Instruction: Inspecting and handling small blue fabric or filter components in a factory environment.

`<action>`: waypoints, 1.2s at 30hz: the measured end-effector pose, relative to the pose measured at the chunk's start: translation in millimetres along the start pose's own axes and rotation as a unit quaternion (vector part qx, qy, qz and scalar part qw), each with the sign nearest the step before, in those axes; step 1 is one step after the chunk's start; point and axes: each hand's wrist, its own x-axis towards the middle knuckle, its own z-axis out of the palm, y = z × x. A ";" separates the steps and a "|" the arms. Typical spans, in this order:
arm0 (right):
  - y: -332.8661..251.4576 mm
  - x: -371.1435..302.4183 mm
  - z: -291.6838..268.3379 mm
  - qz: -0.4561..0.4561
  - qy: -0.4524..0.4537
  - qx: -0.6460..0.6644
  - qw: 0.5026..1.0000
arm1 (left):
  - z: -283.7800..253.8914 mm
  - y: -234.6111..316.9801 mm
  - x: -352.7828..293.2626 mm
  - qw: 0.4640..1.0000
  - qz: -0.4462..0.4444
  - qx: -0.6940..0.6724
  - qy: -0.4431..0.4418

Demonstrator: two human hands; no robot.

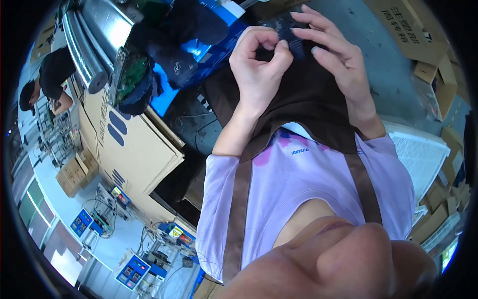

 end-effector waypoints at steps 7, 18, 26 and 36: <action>30.1 2.9 -1.1 -0.001 -0.007 0.172 0.985 | -1.1 -5.8 -0.2 0.999 -0.007 -0.039 -0.002; 11.3 8.2 7.5 -0.057 -0.008 -0.014 0.998 | 1.4 -4.2 0.6 0.999 0.018 -0.008 -0.040; 12.3 10.3 -2.2 -0.146 -0.037 -0.241 0.959 | 3.4 -8.8 1.1 0.999 0.028 -0.001 -0.030; 16.9 7.3 2.3 -0.124 -0.018 -0.141 0.982 | 3.6 -10.5 -0.5 0.998 -0.003 -0.066 -0.010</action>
